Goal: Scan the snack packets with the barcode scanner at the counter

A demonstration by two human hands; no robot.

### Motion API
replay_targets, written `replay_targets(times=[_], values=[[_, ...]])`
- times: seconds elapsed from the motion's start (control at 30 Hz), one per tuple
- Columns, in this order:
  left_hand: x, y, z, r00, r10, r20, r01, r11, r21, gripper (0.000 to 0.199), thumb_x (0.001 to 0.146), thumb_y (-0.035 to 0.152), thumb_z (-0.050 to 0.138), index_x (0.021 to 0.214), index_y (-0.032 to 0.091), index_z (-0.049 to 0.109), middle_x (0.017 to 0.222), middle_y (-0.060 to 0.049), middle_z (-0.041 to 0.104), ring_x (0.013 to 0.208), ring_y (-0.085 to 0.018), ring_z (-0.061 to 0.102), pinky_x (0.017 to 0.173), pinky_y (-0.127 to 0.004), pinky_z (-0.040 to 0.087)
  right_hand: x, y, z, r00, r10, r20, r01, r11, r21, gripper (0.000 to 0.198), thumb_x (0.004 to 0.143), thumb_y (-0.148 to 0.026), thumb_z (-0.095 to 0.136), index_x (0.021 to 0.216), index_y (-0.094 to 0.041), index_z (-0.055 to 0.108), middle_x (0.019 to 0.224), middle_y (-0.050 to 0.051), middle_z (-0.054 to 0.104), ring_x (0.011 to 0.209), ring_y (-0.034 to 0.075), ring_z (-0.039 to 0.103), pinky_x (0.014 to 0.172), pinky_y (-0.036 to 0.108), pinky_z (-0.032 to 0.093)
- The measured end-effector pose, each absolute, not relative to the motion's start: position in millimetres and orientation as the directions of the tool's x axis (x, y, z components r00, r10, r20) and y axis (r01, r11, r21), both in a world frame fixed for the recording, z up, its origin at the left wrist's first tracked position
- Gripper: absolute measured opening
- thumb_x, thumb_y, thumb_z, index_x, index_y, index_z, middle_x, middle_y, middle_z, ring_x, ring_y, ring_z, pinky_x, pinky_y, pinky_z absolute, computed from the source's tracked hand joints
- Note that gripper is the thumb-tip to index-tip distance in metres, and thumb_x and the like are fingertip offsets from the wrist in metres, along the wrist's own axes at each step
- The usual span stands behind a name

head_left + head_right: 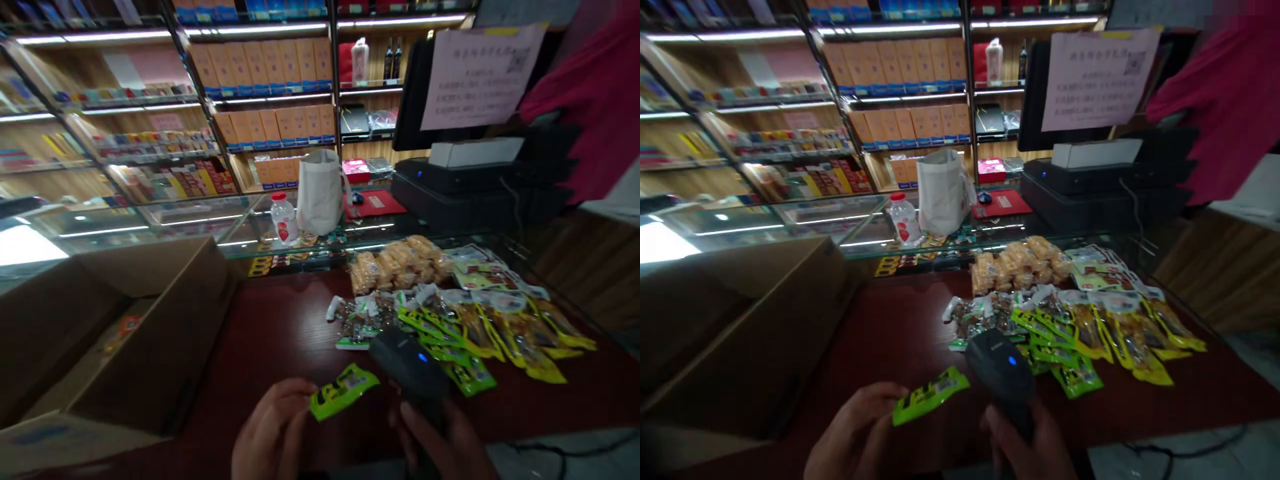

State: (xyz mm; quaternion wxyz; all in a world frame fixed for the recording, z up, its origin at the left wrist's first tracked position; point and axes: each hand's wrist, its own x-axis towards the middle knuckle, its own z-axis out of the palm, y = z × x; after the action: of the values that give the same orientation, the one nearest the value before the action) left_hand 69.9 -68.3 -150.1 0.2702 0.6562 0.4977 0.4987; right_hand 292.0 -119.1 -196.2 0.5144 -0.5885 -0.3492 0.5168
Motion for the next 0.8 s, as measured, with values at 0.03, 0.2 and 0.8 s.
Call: replay_targets(times=[0.03, 0.2, 0.8], values=[[75.3, -71.7, -157.8, 0.067, 0.933, 0.354, 0.361, -0.353, 0.863, 0.011, 0.078, 0.026, 0.070, 0.072, 0.031, 0.077, 0.085, -0.006, 0.079, 0.080, -0.026, 0.073, 0.076, -0.032, 0.057, 293.7, -120.0, -193.3, 0.231, 0.945, -0.231, -0.141, -0.203, -0.969, 0.063, 0.075, -0.076, 0.069, 0.084, -0.015, 0.067, 0.048, -0.001, 0.058, 0.044, 0.014, 0.051, 0.047, 0.023, 0.041], [92.6, -80.9, -173.5, 0.193, 0.961, 0.199, 0.259, -0.245, 0.934, 0.013, 0.077, 0.032, 0.073, 0.064, 0.030, 0.076, 0.091, -0.008, 0.079, 0.085, -0.028, 0.073, 0.078, -0.035, 0.059, 298.2, -127.9, -191.2, 0.239, 0.931, -0.275, -0.164, -0.240, -0.957, 0.059, 0.074, -0.063, 0.077, 0.100, -0.011, 0.065, 0.055, -0.001, 0.063, 0.049, 0.014, 0.053, 0.049, 0.022, 0.042], [129.7, -76.3, -180.8, 0.198, 0.873, -0.445, -0.124, 0.473, 0.872, 0.040, 0.059, 0.049, 0.088, 0.078, 0.018, 0.072, 0.075, -0.006, 0.075, 0.061, -0.018, 0.070, 0.056, -0.024, 0.055, 302.9, -138.5, -199.4, 0.445, 0.877, -0.183, 0.009, -0.209, -0.978, 0.050, 0.076, -0.068, 0.072, 0.078, -0.018, 0.068, 0.054, 0.000, 0.063, 0.052, 0.020, 0.060, 0.053, 0.027, 0.050]])
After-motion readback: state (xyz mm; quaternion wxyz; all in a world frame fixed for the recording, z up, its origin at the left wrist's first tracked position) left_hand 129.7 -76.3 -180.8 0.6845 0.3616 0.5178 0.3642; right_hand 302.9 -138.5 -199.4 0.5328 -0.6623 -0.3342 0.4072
